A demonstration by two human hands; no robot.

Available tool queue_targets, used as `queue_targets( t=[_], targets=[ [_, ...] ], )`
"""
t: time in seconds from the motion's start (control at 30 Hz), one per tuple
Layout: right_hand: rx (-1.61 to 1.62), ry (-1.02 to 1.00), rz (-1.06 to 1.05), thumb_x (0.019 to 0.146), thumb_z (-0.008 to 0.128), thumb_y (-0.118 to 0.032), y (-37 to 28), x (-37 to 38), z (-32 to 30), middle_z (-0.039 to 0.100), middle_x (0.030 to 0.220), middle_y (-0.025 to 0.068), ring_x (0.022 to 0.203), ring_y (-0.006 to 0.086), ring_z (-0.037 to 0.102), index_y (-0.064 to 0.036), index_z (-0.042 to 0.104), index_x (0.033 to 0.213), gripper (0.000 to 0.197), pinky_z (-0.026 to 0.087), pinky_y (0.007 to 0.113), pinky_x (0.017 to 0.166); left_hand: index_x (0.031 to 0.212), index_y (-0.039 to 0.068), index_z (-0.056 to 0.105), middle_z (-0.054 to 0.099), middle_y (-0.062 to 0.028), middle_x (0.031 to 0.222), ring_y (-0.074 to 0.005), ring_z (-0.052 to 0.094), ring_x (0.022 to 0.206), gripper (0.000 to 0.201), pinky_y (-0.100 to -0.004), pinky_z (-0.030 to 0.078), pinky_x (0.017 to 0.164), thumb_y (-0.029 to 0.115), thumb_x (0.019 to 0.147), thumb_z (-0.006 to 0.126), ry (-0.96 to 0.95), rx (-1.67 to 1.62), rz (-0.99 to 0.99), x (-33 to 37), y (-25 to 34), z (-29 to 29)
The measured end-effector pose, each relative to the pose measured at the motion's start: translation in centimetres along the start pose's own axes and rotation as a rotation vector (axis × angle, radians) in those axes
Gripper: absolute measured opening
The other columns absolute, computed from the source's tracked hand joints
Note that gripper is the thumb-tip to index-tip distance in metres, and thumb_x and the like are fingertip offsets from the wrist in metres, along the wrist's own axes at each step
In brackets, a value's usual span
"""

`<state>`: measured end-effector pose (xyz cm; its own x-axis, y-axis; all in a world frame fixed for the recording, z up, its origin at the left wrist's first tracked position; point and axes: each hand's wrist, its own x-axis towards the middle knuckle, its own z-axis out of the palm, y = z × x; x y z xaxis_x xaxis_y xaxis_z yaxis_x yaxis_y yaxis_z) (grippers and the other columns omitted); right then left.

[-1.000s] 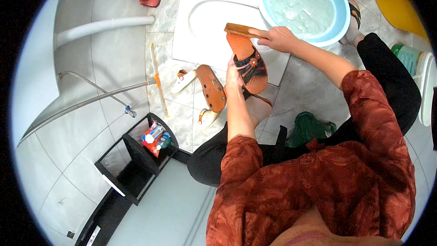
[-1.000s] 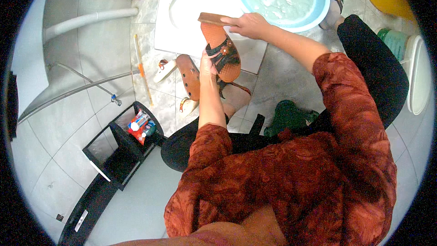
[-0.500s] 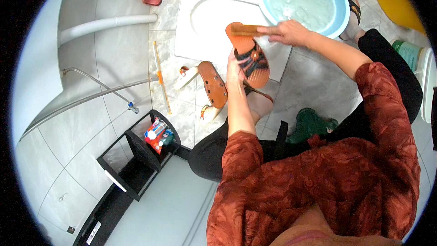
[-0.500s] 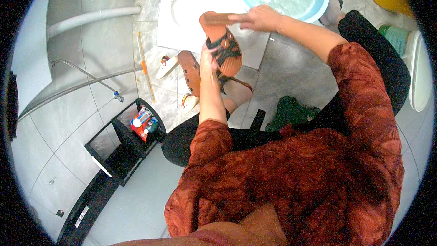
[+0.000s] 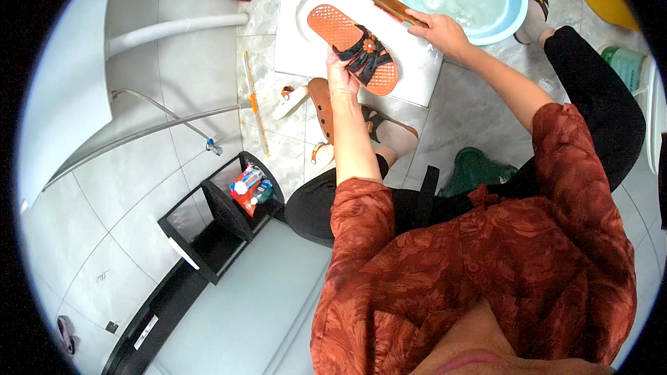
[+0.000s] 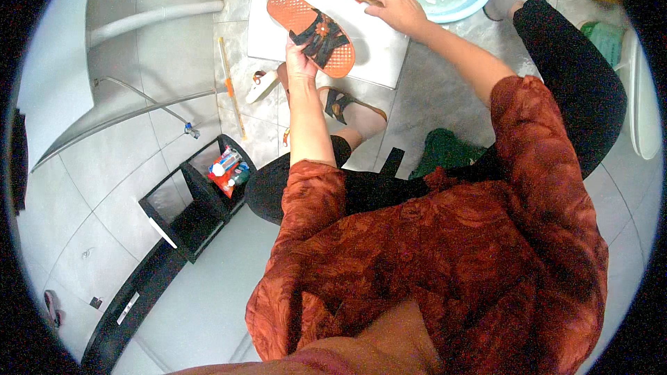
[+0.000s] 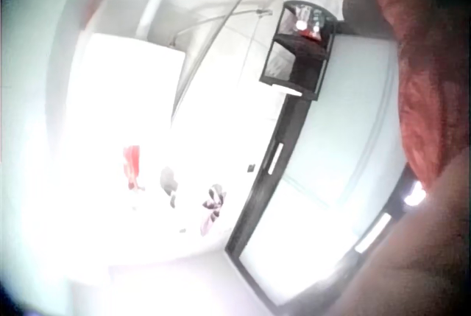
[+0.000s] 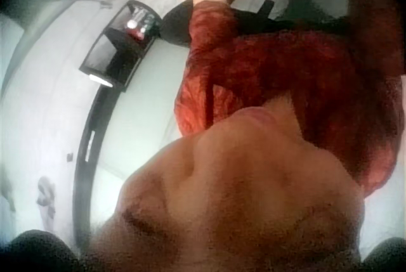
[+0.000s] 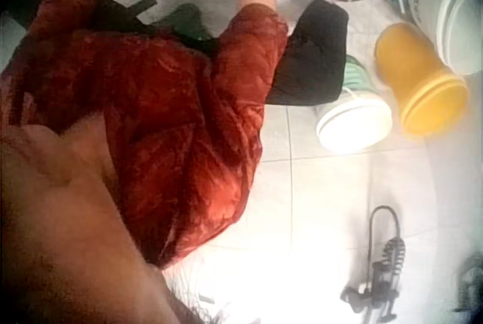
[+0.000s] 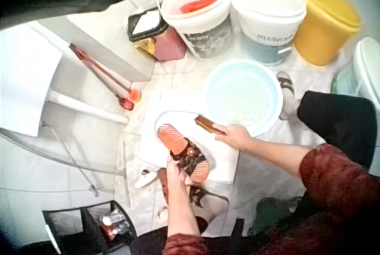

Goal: The person scrubs a pair of sandals with a brush and water from a basin while sitting on a bathroom floor.

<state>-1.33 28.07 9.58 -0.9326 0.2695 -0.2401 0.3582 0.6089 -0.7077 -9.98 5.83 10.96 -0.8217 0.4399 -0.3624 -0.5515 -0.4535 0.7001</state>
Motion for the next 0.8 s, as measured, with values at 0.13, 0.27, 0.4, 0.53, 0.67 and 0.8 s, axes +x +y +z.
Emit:
queue_targets(
  t=[0.13, 0.27, 0.4, 0.53, 0.67, 0.8],
  targets=[
    [0.214, -0.005, 0.1, 0.081, 0.058, -0.038, 0.7, -1.7, 0.6, 0.057, 0.063, 0.0079, 0.063, 0.0172, 0.056, -0.0231, 0.052, 0.125, 0.047, 0.045, 0.033, 0.063, 0.118, 0.003, 0.046, 0.057, -0.0123, 0.11, -0.0271, 0.057, 0.1, 0.052, -0.0404, 0.049, 0.088, -0.009, 0.069, 0.055, -0.048, 0.066, 0.077, 0.5, 0.1, 0.9],
    [0.79, -0.137, 0.229, 0.078, 0.066, -0.038, 0.3, -3.2, 0.7, 0.045, 0.055, -0.0019, 0.044, 0.0074, 0.042, -0.0178, 0.053, 0.124, 0.052, 0.034, 0.023, 0.04, 0.119, 0.002, 0.044, 0.057, -0.013, 0.111, -0.0277, 0.058, 0.099, 0.05, -0.0405, 0.05, 0.086, -0.008, 0.071, 0.054, -0.052, 0.033, 0.108, 0.8, -0.5, 1.8],
    [1.061, -0.282, 0.407, 0.076, 0.067, -0.039, -2.6, -4.7, 0.4, 0.046, 0.064, -0.0018, 0.044, 0.0049, 0.036, -0.0109, 0.037, 0.134, 0.071, 0.027, 0.021, 0.035, 0.119, 0.002, 0.044, 0.056, -0.0144, 0.111, -0.0276, 0.058, 0.099, 0.045, -0.0395, 0.051, 0.084, -0.007, 0.075, 0.051, 0.02, -0.002, 0.112, 0.2, -1.0, 2.3],
    [1.28, -0.308, 0.348, 0.073, 0.071, -0.029, -2.9, -4.7, 0.1, 0.048, 0.065, -0.0029, 0.043, 0.0029, 0.034, -0.0094, 0.028, 0.138, 0.08, 0.024, 0.018, 0.035, 0.117, 0.001, 0.046, 0.056, -0.0146, 0.111, -0.0277, 0.058, 0.097, 0.04, -0.0393, 0.051, 0.084, -0.005, 0.078, 0.052, 0.019, -0.098, 0.104, -0.1, -2.2, 3.7],
    [1.343, -0.271, 0.256, 0.07, 0.068, -0.01, -3.1, -4.5, 0.6, 0.053, 0.078, 0.0007, 0.054, 0.0055, 0.042, -0.0092, 0.026, 0.139, 0.081, 0.031, 0.019, 0.041, 0.117, 0.002, 0.048, 0.057, -0.0131, 0.111, -0.0246, 0.059, 0.096, 0.038, -0.0396, 0.049, 0.086, -0.003, 0.079, 0.053, 0.045, -0.12, 0.06, -0.5, -2.1, 4.5],
    [1.393, -0.228, 0.141, 0.068, 0.062, 0.003, -2.4, -3.5, 0.5, 0.058, 0.103, 0.0086, 0.081, 0.0129, 0.059, -0.0078, 0.023, 0.14, 0.082, 0.049, 0.025, 0.065, 0.116, 0.004, 0.049, 0.06, -0.0086, 0.106, -0.0216, 0.059, 0.095, 0.036, -0.0367, 0.052, 0.082, -0.001, 0.081, 0.055, 0.058, 0.018, 0.033, -1.4, -0.9, 5.3]
  ],
)
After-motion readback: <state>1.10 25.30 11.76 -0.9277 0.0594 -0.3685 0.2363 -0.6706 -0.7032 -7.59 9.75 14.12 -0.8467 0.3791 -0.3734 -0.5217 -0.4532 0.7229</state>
